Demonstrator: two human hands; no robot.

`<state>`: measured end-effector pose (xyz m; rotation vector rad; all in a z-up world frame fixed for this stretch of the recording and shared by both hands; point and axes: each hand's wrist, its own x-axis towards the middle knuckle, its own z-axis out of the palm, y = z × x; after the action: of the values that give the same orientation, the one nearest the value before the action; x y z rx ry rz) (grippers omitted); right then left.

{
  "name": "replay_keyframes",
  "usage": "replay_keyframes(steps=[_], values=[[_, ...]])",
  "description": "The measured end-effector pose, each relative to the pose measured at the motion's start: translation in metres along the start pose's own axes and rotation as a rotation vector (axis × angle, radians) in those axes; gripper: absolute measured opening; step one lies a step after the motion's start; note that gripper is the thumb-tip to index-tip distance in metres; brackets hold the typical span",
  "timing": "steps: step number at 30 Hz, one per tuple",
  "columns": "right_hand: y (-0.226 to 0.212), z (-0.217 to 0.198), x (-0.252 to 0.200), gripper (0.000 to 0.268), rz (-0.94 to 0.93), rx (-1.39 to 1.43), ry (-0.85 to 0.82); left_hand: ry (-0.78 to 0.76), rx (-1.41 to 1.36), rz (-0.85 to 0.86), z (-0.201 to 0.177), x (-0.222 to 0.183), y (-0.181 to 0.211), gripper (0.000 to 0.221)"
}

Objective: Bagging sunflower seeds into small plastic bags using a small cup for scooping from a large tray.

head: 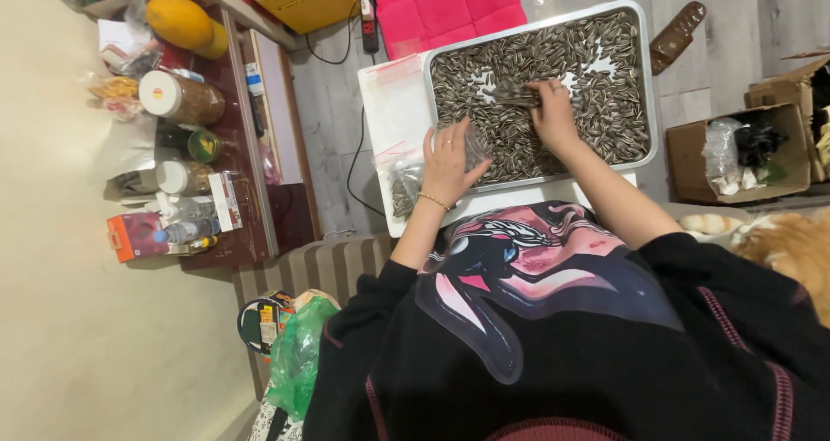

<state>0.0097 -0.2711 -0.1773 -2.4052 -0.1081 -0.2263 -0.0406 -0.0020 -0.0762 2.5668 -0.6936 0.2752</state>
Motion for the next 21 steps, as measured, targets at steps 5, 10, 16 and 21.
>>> replay_keyframes(steps=[5,10,16,21], values=[[-0.017,-0.02,0.002,0.022,0.156,0.35,0.114,0.006,0.007,-0.003,-0.004,0.007,0.001,0.094],[-0.018,-0.025,0.016,0.015,0.773,1.295,0.174,0.01,0.009,-0.002,0.0,0.018,-0.003,0.094],[0.019,0.0,0.014,0.026,1.042,1.736,0.167,-0.001,0.005,0.027,0.011,0.029,0.005,0.096],[-0.016,-0.017,0.021,0.022,0.981,1.76,0.15,-0.003,-0.063,0.033,0.023,0.029,0.014,0.096]])
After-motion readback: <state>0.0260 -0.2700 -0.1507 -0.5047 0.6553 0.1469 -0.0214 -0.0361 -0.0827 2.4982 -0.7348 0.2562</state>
